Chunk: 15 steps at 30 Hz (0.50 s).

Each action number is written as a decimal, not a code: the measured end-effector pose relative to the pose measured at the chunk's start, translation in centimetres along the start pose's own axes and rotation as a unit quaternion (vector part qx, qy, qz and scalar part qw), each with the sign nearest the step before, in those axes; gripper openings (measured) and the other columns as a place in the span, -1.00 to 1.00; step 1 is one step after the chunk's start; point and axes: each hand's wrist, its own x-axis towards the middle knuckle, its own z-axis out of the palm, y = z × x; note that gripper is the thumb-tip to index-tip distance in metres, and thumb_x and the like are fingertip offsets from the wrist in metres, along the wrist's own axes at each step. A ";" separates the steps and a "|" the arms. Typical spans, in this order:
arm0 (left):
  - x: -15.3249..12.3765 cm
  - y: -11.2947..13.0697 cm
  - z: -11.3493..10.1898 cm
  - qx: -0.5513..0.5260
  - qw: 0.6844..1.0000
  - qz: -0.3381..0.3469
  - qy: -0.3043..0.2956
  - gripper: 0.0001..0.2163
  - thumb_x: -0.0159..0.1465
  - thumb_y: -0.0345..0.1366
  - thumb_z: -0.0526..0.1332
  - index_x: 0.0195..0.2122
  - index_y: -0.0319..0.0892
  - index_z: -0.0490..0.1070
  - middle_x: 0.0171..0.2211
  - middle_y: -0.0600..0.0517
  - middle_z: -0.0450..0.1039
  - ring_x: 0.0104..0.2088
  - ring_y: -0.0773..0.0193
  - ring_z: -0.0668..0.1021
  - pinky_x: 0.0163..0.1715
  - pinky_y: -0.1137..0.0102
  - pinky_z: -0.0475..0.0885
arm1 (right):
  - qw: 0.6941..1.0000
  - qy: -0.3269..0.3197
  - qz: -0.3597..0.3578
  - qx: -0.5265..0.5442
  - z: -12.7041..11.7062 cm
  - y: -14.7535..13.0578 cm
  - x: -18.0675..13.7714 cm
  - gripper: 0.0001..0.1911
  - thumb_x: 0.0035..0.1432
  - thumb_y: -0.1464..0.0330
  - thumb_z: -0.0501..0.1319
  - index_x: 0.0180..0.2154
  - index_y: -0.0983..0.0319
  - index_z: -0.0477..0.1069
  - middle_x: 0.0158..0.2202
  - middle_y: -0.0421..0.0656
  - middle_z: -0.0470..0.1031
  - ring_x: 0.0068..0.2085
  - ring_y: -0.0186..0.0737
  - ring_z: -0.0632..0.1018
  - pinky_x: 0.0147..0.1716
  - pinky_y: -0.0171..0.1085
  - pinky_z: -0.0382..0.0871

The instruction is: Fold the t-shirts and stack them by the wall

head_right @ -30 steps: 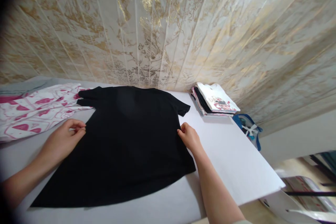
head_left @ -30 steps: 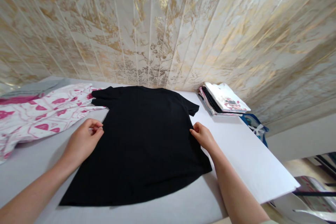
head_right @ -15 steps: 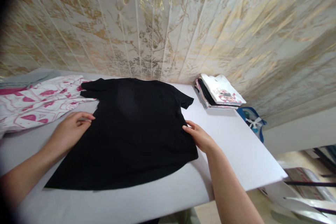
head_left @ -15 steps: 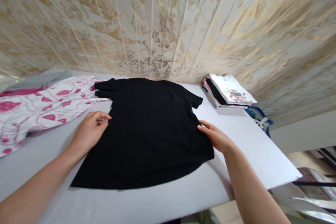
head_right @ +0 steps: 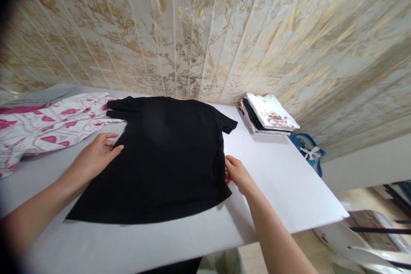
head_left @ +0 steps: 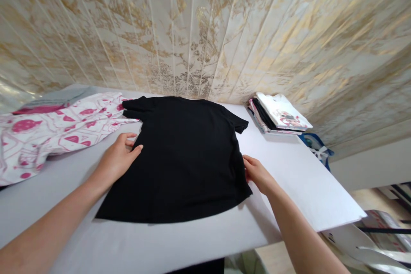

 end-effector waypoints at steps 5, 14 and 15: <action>-0.3 -0.2 0.3 0.068 0.996 0.055 -0.012 -0.56 0.20 -0.06 0.02 0.06 -0.15 0.23 -0.58 0.20 0.17 -0.55 0.27 0.37 -0.50 0.45 0.17 | 0.988 0.012 -0.053 -0.148 1.1 -0.1 1.1 -0.91 0.07 0.34 0.12 -0.45 0.18 0.23 -0.66 -0.35 0.30 -0.69 -0.38 0.35 -0.70 -0.39 0.18; -0.1 0.1 0.0 0.087 0.995 0.038 -0.024 -0.59 0.24 -0.20 -0.08 0.09 -0.15 0.24 -0.45 0.09 0.36 -0.44 0.21 0.47 -0.39 0.42 0.26 | 0.952 0.051 -0.124 -0.275 1.5 -0.1 0.3 -0.94 0.17 0.33 0.06 -0.29 0.17 0.26 -0.50 -0.30 0.39 -0.56 -0.34 0.42 -0.52 -0.36 0.21; -0.1 0.1 0.0 0.090 0.995 0.037 -0.028 -0.58 0.23 -0.21 -0.08 0.09 -0.15 0.23 -0.45 0.09 0.36 -0.44 0.20 0.47 -0.38 0.42 0.26 | 0.942 0.055 -0.134 -0.304 1.6 -0.2 0.2 -0.92 0.16 0.34 0.09 -0.26 0.16 0.27 -0.48 -0.29 0.40 -0.51 -0.32 0.44 -0.48 -0.35 0.21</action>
